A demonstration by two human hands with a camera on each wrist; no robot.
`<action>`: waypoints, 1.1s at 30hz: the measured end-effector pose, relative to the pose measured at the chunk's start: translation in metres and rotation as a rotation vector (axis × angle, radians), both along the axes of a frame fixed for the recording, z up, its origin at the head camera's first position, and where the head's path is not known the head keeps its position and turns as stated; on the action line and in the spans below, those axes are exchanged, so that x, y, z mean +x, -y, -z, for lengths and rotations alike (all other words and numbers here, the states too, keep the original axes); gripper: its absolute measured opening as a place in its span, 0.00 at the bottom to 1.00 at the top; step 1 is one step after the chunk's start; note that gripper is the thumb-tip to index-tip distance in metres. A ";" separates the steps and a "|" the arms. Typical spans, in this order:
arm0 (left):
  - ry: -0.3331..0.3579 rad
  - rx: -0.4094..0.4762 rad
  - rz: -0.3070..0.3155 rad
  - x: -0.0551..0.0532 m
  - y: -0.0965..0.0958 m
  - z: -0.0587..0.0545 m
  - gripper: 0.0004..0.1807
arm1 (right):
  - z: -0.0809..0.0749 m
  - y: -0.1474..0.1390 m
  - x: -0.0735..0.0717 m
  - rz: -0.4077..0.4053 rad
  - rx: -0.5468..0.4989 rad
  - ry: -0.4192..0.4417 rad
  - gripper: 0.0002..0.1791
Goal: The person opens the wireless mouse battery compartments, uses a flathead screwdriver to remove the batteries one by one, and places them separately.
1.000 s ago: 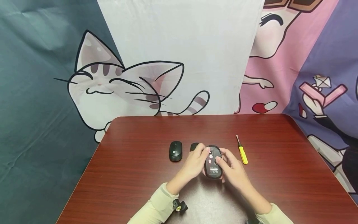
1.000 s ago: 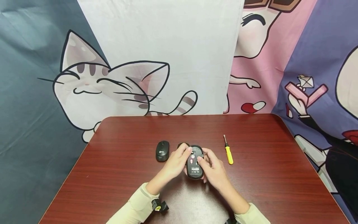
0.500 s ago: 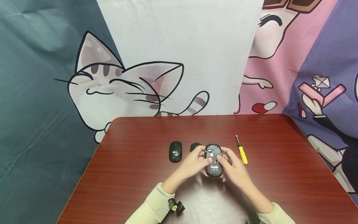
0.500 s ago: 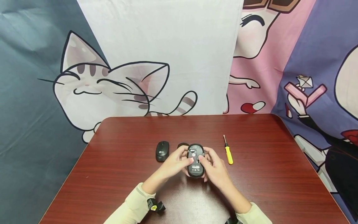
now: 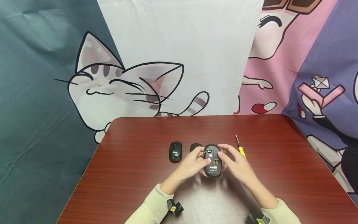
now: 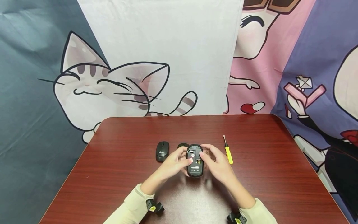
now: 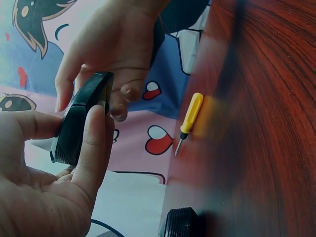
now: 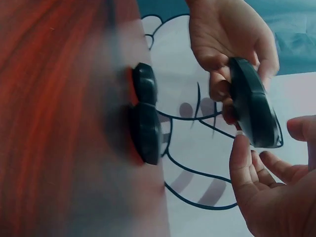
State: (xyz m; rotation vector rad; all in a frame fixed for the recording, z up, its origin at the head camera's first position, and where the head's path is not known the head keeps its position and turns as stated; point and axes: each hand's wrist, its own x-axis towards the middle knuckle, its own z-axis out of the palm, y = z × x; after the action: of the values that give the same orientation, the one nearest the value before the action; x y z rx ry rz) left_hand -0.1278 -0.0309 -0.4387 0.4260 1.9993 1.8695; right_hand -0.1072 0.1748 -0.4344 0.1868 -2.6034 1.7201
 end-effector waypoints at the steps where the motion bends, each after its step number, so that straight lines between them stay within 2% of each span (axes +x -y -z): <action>1: 0.001 0.003 0.000 0.000 0.000 0.000 0.24 | -0.002 -0.001 -0.001 -0.006 0.012 -0.014 0.19; 5: 0.012 0.011 0.000 0.001 0.001 -0.001 0.24 | -0.008 -0.005 -0.005 -0.031 0.034 -0.050 0.18; 13: 0.011 0.002 0.008 0.002 0.002 0.000 0.25 | -0.016 -0.007 -0.014 -0.093 0.034 -0.036 0.20; 20: 0.004 -0.005 0.019 0.003 0.003 0.000 0.24 | -0.017 -0.005 -0.020 -0.142 0.005 0.010 0.19; 33: 0.006 -0.011 0.027 0.004 0.003 0.000 0.24 | -0.025 -0.003 -0.022 -0.146 0.073 -0.016 0.15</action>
State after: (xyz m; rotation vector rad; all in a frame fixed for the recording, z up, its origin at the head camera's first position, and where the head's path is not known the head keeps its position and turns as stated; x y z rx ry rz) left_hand -0.1240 -0.0341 -0.4385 0.4414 1.9890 1.8399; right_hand -0.1293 0.1776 -0.4092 0.4002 -2.7045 1.6576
